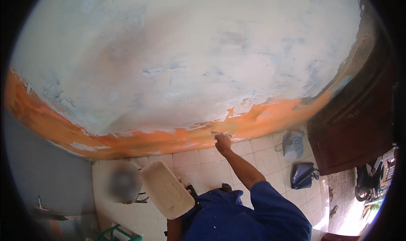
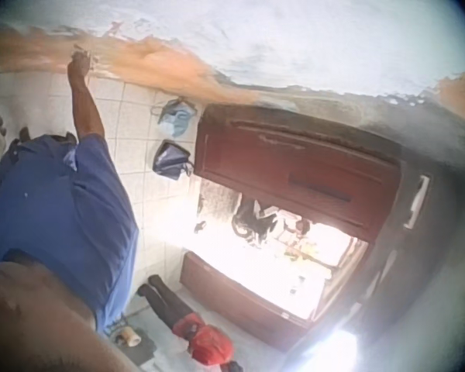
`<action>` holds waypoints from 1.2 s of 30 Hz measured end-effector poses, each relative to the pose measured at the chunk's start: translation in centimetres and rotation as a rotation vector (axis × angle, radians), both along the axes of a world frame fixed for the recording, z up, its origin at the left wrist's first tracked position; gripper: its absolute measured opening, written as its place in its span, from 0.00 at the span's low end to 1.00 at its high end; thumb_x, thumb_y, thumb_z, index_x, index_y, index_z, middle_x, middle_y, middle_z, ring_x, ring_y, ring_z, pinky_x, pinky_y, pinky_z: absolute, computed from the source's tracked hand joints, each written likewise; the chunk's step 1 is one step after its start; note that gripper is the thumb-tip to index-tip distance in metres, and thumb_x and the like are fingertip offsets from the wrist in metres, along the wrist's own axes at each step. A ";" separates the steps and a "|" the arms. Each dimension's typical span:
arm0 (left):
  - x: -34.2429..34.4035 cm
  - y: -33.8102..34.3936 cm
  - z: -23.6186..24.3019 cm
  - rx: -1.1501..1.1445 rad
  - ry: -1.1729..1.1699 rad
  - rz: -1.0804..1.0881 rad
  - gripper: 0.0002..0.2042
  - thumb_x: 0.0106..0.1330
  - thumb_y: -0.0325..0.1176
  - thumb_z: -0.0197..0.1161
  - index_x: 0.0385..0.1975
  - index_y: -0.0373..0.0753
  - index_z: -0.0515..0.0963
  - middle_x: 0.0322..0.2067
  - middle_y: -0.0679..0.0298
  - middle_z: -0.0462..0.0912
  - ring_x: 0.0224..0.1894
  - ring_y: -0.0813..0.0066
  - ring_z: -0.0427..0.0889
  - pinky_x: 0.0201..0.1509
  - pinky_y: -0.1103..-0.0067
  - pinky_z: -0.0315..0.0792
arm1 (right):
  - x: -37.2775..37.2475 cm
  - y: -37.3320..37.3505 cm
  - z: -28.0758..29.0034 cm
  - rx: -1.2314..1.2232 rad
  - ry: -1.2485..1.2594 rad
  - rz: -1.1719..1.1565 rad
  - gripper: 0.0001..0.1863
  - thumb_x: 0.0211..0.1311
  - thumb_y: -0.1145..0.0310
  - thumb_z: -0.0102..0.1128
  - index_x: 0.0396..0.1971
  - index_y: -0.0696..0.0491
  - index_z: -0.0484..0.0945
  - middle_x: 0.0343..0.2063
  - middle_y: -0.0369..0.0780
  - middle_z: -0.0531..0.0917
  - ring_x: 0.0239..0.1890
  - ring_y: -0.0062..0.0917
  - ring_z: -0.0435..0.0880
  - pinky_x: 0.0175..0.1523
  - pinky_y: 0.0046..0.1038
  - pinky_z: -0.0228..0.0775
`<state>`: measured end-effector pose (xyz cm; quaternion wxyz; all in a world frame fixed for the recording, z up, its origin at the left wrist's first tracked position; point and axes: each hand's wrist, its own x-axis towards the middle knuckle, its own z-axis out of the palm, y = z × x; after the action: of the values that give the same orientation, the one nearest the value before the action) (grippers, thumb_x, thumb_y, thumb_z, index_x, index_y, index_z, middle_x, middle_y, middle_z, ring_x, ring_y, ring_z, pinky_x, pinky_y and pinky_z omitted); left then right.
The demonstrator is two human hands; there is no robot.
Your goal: The person applies plaster to a wall using a putty knife and a plastic container, smoothing the material across the surface in overlapping strokes.
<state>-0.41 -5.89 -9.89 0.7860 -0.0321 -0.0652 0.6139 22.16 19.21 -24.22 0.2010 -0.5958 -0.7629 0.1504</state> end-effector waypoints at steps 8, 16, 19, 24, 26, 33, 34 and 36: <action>1.2 -1.2 0.8 -0.016 -0.133 0.013 0.36 0.61 0.48 0.61 0.63 0.36 0.54 0.51 0.43 0.68 0.55 0.36 0.67 0.62 0.48 0.60 | 4.5 1.1 10.5 0.880 0.144 -0.138 0.25 0.47 0.83 0.55 0.50 0.57 0.75 0.48 0.46 0.79 0.54 0.40 0.75 0.61 0.41 0.64; 3.0 -1.6 3.4 -0.021 -0.090 0.055 0.34 0.60 0.46 0.63 0.61 0.37 0.56 0.49 0.43 0.70 0.55 0.37 0.68 0.61 0.50 0.62 | 5.8 7.8 10.1 0.842 0.013 -0.050 0.27 0.43 0.82 0.53 0.50 0.56 0.74 0.52 0.48 0.75 0.57 0.45 0.71 0.64 0.47 0.59; 3.5 -1.4 3.5 -0.003 -0.105 0.062 0.33 0.59 0.45 0.64 0.59 0.37 0.57 0.50 0.43 0.70 0.56 0.39 0.68 0.61 0.50 0.62 | 6.5 8.1 5.1 0.744 0.020 -0.031 0.25 0.42 0.80 0.53 0.47 0.56 0.76 0.46 0.48 0.78 0.55 0.44 0.73 0.63 0.46 0.59; 3.6 -0.8 2.0 0.015 -0.088 0.015 0.34 0.59 0.46 0.64 0.60 0.36 0.57 0.51 0.43 0.70 0.56 0.41 0.68 0.60 0.52 0.64 | 9.0 6.2 2.0 0.199 0.084 0.096 0.22 0.45 0.78 0.52 0.44 0.53 0.79 0.37 0.43 0.82 0.46 0.36 0.79 0.53 0.42 0.68; 4.5 0.1 2.6 0.022 -0.085 -0.041 0.34 0.60 0.48 0.62 0.60 0.34 0.57 0.51 0.44 0.70 0.55 0.42 0.68 0.59 0.53 0.64 | 11.1 3.0 0.5 0.183 -0.061 0.060 0.21 0.45 0.79 0.52 0.43 0.52 0.79 0.33 0.40 0.83 0.40 0.34 0.81 0.48 0.38 0.71; 5.6 -0.3 -0.1 0.038 0.104 -0.074 0.35 0.56 0.53 0.63 0.58 0.37 0.60 0.51 0.52 0.70 0.55 0.54 0.70 0.59 0.57 0.63 | 11.9 -10.7 6.9 -0.463 1.823 -0.351 0.13 0.52 0.79 0.54 0.40 0.64 0.76 0.40 0.44 0.80 0.46 0.33 0.79 0.49 0.35 0.74; 5.8 -0.3 -0.1 0.039 0.114 -0.063 0.35 0.56 0.53 0.63 0.58 0.37 0.60 0.51 0.52 0.70 0.55 0.54 0.70 0.59 0.57 0.63 | 11.3 -12.2 10.4 -0.482 2.073 -0.196 0.13 0.53 0.79 0.55 0.40 0.65 0.75 0.42 0.44 0.79 0.47 0.33 0.78 0.51 0.37 0.74; 6.6 0.5 -0.1 0.042 0.114 -0.067 0.35 0.56 0.53 0.62 0.59 0.38 0.60 0.51 0.52 0.70 0.55 0.54 0.70 0.59 0.57 0.63 | 11.1 -14.5 15.4 -0.439 2.152 -0.074 0.15 0.52 0.77 0.58 0.41 0.65 0.75 0.43 0.44 0.79 0.47 0.35 0.78 0.53 0.39 0.73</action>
<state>6.17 -5.38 -10.01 0.8091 0.0174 -0.0322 0.5866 33.22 4.76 -8.81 0.6553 -0.1985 -0.1269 0.7177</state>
